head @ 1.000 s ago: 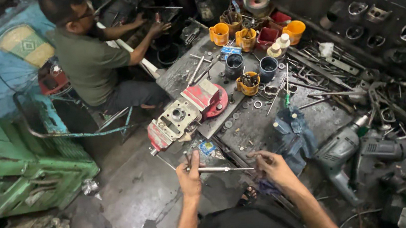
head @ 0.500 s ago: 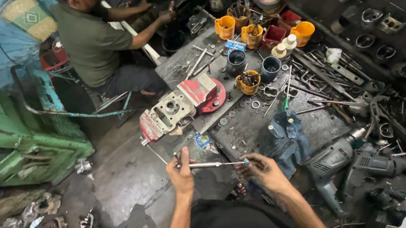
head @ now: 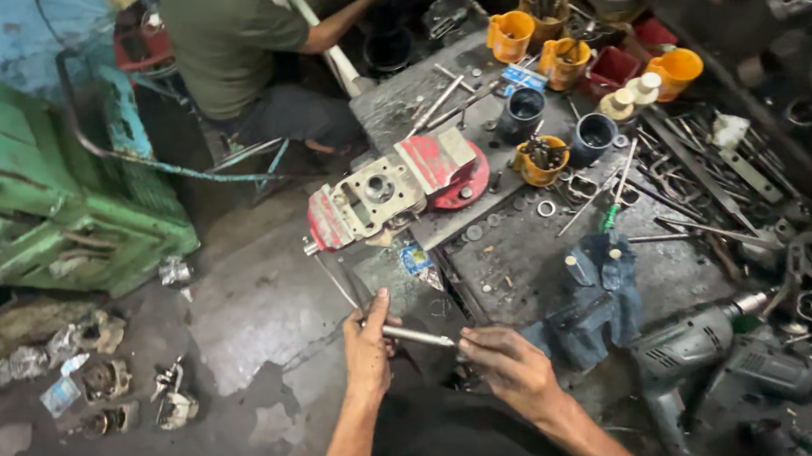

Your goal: The person uses a T-handle wrench to tighten bolts on a cylinder head clamped in a bench vise. They repeatedly reposition the tool and apply torque to multiple fasteners on the engine part.

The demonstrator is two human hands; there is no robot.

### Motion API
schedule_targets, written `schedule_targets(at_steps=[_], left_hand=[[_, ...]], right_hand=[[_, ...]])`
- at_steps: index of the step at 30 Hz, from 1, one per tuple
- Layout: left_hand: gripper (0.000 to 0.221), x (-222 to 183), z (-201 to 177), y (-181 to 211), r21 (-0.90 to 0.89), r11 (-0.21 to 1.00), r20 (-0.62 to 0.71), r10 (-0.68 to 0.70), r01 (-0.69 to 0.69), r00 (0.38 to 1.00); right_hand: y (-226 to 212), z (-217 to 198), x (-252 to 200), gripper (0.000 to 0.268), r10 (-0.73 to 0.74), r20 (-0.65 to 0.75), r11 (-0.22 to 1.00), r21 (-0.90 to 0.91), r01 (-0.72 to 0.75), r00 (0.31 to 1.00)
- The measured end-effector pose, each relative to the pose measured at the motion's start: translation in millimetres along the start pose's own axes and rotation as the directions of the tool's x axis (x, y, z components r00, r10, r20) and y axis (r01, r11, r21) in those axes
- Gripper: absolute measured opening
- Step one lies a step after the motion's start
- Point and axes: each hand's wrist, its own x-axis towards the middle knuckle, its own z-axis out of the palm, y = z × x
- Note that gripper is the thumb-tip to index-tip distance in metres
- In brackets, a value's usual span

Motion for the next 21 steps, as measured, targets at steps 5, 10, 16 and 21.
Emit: schedule_targets(at_steps=[5,10,16,21], left_hand=[[0.041,6,-5,16,-0.021,0.998,0.068,-0.066,0.067,0.996],[0.049,21,-2,32,-0.022,0.997,0.161,-0.07,0.075,0.984],[0.041,45,3,66,0.029,0.999,0.141,0.036,-0.04,0.989],[0.047,54,-6,74,0.135,0.977,0.135,0.145,-0.164,0.98]], right_hand=[[-3,-22,32,0.042,-0.313,0.264,0.94,-0.05,0.337,0.912],[16,-10,50,0.028,-0.24,0.207,0.969,-0.005,0.246,0.949],[29,21,57,0.031,0.256,0.084,0.966,-0.052,-0.252,0.963],[42,28,73,0.031,0.702,0.247,0.624,0.237,-0.744,0.668]])
